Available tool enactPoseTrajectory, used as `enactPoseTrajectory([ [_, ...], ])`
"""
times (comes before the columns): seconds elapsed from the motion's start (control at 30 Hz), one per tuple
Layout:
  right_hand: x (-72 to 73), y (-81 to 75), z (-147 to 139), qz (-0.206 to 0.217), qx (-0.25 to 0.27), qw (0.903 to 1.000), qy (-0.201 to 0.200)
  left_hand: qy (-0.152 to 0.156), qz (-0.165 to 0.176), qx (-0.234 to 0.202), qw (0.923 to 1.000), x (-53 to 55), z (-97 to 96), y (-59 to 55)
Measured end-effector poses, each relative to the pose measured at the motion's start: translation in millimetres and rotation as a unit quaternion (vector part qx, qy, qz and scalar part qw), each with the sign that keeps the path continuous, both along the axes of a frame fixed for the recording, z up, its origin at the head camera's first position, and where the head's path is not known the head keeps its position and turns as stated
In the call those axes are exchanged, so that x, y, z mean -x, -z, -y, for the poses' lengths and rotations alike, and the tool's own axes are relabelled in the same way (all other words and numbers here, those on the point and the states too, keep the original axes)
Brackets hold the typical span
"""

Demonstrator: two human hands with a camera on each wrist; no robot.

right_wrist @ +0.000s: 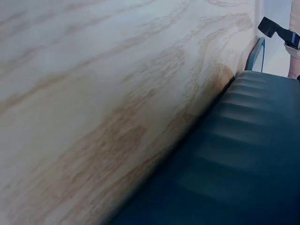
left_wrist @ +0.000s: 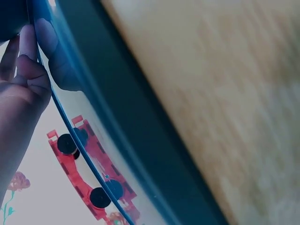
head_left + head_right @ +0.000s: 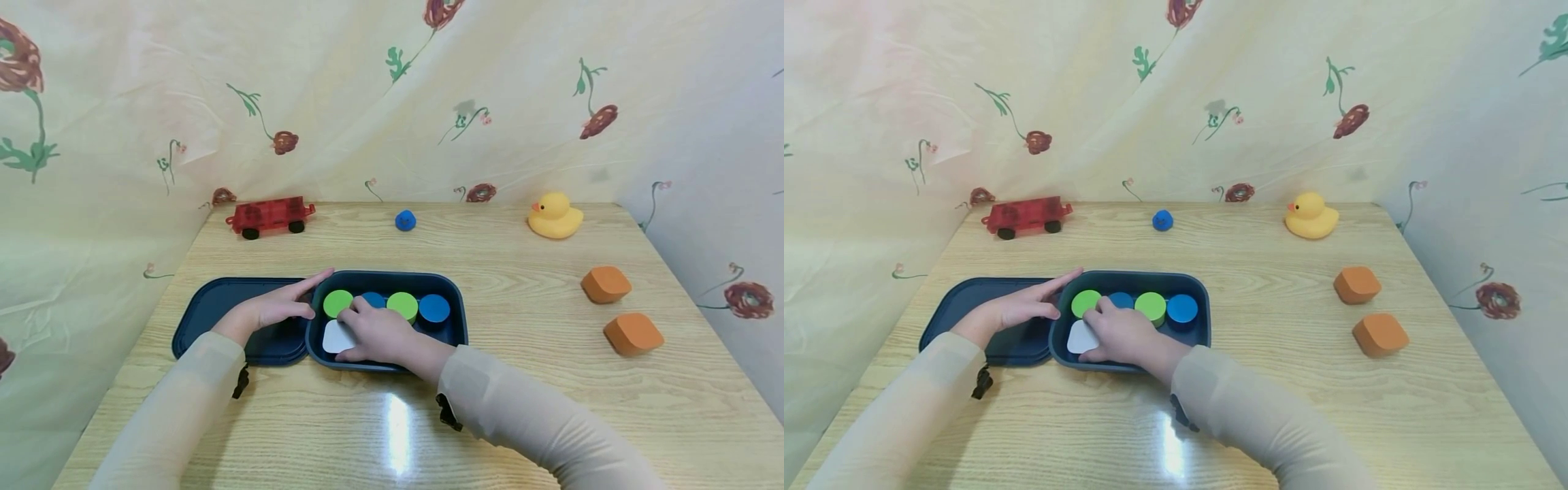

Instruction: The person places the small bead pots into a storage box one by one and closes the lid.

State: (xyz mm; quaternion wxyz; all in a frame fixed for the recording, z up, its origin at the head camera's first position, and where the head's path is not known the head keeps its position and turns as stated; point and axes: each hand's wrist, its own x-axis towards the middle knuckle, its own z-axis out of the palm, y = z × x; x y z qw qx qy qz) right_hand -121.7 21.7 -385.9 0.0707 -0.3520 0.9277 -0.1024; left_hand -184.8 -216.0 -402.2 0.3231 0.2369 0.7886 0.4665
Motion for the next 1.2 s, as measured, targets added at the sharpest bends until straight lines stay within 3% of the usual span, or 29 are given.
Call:
enactPoseTrajectory([
  [0.33,0.4,-2.2,-2.4,-0.002,0.003,1.0,0.008,-0.004,-0.002,0.004,1.0,0.1,-0.4,1.6],
  [0.6,1.9,-18.2,-19.1,0.0,0.068,0.9976,0.015,-0.002,-0.012,0.01,0.9999,1.0,0.1,3.2],
  [0.93,19.7,-42.4,-70.6,-0.034,0.114,0.9918,0.046,0.004,-0.019,0.005,0.9998,2.5,0.9,3.5],
  [1.2,32.7,-45.8,-120.1,-0.033,0.138,0.9859,0.089,0.004,-0.025,0.007,0.9997,2.1,0.3,2.9],
])
